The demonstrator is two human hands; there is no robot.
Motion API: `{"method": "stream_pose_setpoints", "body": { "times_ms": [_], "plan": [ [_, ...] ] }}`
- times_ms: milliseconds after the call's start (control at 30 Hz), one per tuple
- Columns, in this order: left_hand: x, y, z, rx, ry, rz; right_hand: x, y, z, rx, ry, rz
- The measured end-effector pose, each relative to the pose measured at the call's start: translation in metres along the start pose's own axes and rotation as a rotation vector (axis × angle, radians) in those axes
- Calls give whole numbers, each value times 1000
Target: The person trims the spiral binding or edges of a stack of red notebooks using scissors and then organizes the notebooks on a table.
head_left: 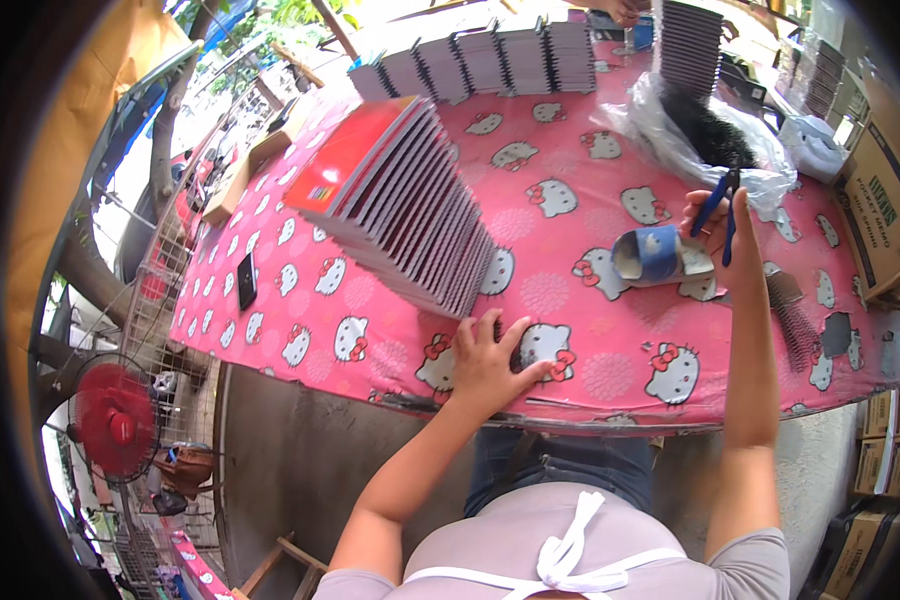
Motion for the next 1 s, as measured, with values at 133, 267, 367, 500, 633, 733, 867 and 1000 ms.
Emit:
{"method": "stream_pose_setpoints", "body": {
  "times_ms": [133,267,367,500,633,733,867,1000],
  "plan": [
    [2,0,6,-14,-11,1,81,0,-14,103,-159,127],
    [3,2,19,-38,15,-6,138,18,23,46,-365,299],
    [4,-7,37,-112,68,56,143,14,41,-15,-321,443],
    [-1,-44,61,-231,148,182,142,14,38,-14,-329,486],
    [-21,-92,54,-162,295,273,139,14,37,-4,-392,485],
    [-53,-134,30,260,736,201,141,11,38,-13,-384,485],
    [-113,-204,44,718,1704,-37,142,7,42,-33,-428,484],
    [-132,-278,113,949,2140,-388,150,5,43,-56,-460,508]
  ]
}}
Point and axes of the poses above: each hand's wrist, its own y-axis away from the middle knuckle, its own x-axis out of the back of the hand, z = x × y, the point moved 9 cm from there along -y, towards the middle knuckle, and after that the axes turned 2 degrees about -x, right-handed, at the moved point
